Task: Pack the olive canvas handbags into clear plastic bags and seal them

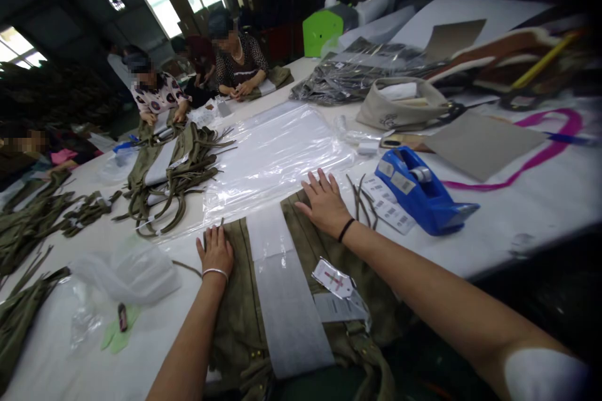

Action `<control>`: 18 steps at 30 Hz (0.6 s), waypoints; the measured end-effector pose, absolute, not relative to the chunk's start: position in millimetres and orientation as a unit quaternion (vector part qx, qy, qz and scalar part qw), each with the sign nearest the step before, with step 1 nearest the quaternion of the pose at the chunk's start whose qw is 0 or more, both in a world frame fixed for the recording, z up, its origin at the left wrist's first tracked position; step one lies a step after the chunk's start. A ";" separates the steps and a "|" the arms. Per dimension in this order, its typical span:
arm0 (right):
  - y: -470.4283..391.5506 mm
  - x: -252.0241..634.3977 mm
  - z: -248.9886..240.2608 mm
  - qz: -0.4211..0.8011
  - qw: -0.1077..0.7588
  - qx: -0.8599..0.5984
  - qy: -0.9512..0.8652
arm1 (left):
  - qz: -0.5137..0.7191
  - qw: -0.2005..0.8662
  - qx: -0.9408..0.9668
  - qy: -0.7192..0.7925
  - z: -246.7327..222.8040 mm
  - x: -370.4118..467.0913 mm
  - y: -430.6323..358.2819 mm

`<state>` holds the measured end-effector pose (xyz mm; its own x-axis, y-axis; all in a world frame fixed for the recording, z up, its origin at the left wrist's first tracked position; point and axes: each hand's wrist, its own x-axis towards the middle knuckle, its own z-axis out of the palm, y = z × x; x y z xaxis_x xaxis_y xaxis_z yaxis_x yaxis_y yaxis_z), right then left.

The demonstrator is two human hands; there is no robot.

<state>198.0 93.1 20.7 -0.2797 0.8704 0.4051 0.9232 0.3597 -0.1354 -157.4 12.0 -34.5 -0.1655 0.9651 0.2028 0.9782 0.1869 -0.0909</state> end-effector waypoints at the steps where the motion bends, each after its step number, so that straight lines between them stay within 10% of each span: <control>1: 95.3 196.0 19.4 -0.062 0.215 -0.546 -0.808 | -0.035 0.117 -0.643 -0.756 -34.0 -157.8 14.4; 18: 110.1 199.0 -38.8 0.019 0.194 -0.572 -0.797 | 0.119 0.002 -0.662 -0.740 15.9 -166.9 57.6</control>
